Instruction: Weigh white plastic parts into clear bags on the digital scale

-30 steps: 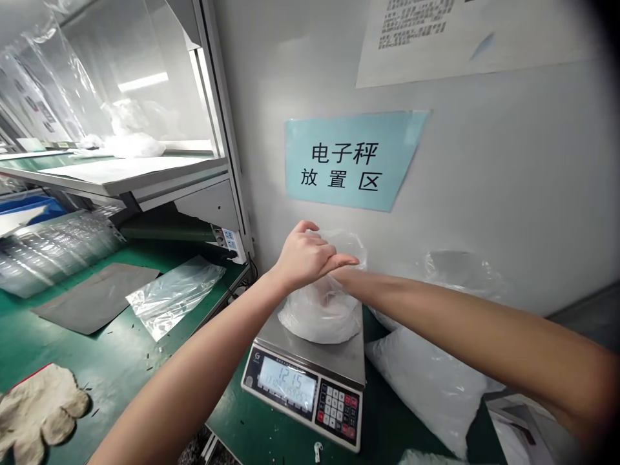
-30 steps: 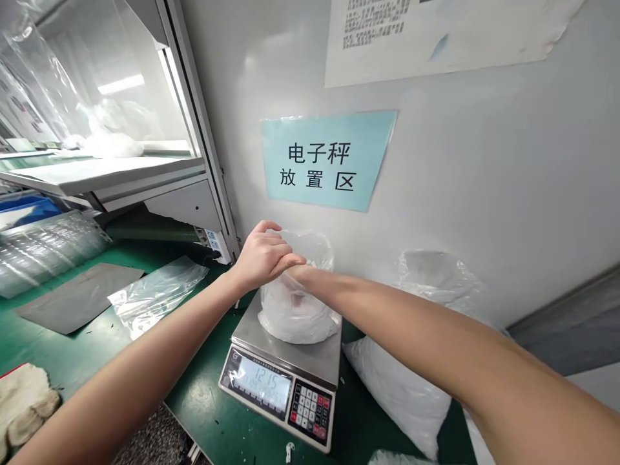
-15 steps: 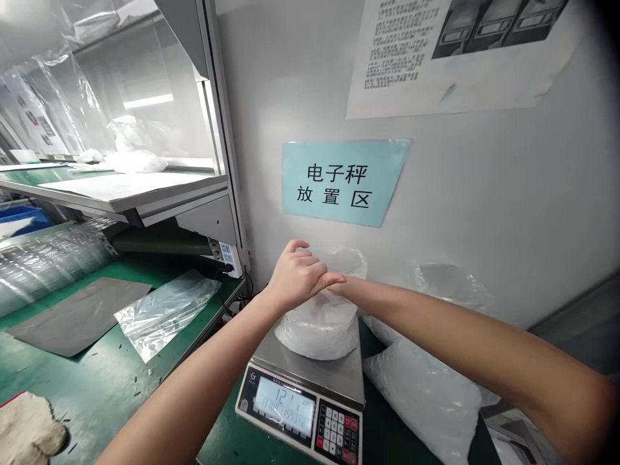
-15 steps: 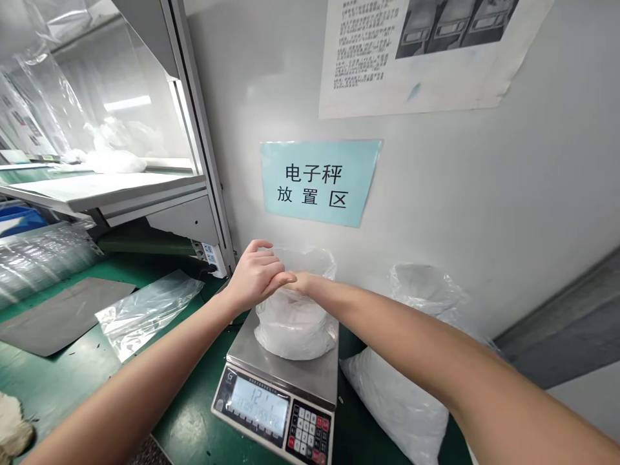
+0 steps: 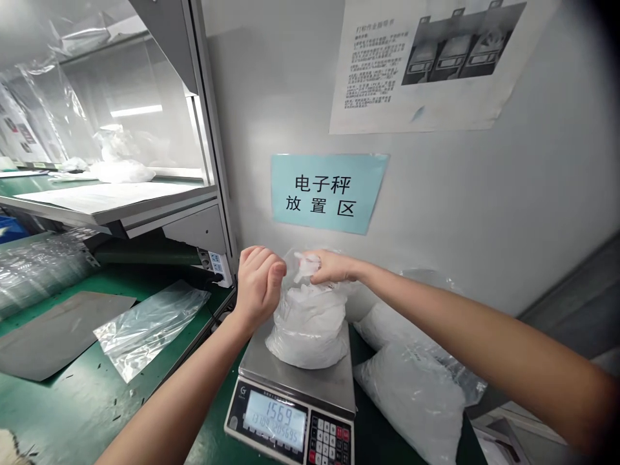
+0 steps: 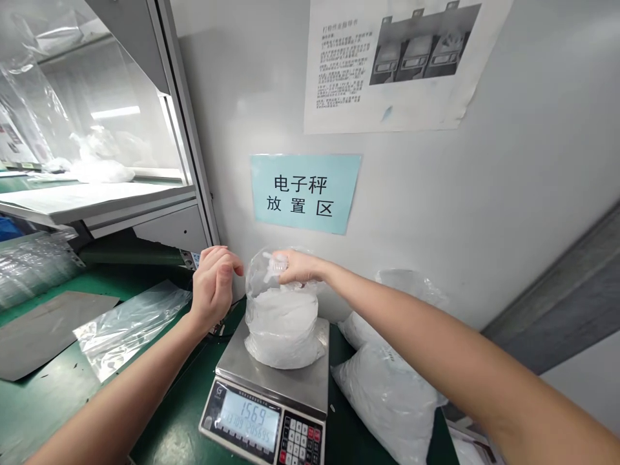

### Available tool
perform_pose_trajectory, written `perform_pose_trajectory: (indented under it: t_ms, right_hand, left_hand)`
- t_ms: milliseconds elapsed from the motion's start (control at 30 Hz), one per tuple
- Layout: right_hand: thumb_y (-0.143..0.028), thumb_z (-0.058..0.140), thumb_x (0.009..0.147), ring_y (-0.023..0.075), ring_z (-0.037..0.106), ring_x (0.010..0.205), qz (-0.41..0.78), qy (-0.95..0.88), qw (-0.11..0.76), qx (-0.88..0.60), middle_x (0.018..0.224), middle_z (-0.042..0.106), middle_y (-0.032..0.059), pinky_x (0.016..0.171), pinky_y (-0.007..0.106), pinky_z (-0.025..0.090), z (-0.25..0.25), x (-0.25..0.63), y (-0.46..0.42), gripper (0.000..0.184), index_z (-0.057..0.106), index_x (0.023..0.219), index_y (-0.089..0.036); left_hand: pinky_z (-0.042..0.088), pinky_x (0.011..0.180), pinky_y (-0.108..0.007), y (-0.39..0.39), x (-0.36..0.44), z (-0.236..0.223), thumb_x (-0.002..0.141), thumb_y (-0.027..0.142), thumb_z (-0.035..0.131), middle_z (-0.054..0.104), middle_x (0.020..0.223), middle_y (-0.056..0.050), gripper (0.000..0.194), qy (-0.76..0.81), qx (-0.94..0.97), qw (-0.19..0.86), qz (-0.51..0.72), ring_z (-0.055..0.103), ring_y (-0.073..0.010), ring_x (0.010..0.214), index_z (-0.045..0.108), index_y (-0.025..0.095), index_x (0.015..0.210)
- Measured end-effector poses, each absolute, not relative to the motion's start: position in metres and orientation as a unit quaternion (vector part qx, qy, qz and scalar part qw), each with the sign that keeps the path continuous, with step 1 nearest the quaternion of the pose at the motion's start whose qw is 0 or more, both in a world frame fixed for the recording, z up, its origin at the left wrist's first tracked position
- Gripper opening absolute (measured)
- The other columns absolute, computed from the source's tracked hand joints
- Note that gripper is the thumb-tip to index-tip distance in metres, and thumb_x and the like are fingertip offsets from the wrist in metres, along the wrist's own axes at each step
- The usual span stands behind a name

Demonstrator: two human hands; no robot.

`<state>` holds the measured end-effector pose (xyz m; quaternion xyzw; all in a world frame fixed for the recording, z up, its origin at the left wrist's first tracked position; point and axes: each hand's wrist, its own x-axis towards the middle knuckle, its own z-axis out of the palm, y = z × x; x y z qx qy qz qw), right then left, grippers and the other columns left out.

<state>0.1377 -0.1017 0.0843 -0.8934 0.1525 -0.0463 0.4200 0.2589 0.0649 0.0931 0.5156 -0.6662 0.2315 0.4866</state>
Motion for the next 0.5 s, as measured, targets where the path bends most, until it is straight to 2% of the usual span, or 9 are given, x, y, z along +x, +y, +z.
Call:
perform_pose_trajectory:
  t_ms: [67,200,300,500]
  right_hand:
    - [-0.008,0.054,0.067,0.0058,0.043,0.045,-0.092,0.161,0.465,-0.865,0.063,0.045,-0.0061,0.035,0.013,0.033,0.085,0.136,-0.101,0.027,0.044,0.090,-0.016]
    - [-0.012,0.054,0.060,0.0073,0.043,0.044,-0.156,0.167,0.535,-0.813,0.061,0.049,-0.0047,0.032,0.014,0.033,0.088,0.137,-0.100,0.029,0.045,0.088,-0.018]
    - [-0.015,0.057,0.058,0.0127,0.050,0.049,-0.170,0.179,0.582,-0.775,0.062,0.053,-0.0007,0.030,0.016,0.034,0.091,0.135,-0.100,0.035,0.045,0.091,-0.018]
    - [-0.024,0.061,0.058,0.0186,0.056,0.065,-0.202,0.183,0.665,-0.695,0.069,0.053,0.0028,0.032,0.015,0.035,0.098,0.127,-0.101,0.037,0.044,0.090,-0.019]
  left_hand:
    - [0.034,0.079,-0.038,0.065,0.257,0.092,0.089,0.022,0.021,0.046,0.061,-0.001,0.033,-0.668,0.517,0.484,0.227,0.042,-0.0148,0.063,0.042,0.019,0.064]
    - [0.034,0.081,-0.039,0.067,0.254,0.091,0.088,0.020,0.023,0.048,0.062,-0.001,0.031,-0.675,0.513,0.481,0.221,0.043,-0.0146,0.064,0.042,0.019,0.064]
    - [0.034,0.081,-0.039,0.070,0.253,0.092,0.088,0.019,0.024,0.048,0.062,-0.001,0.031,-0.672,0.510,0.490,0.219,0.043,-0.0145,0.064,0.042,0.019,0.064]
    - [0.034,0.083,-0.040,0.071,0.252,0.092,0.088,0.018,0.024,0.049,0.062,-0.001,0.031,-0.669,0.510,0.496,0.214,0.044,-0.0143,0.063,0.043,0.019,0.064]
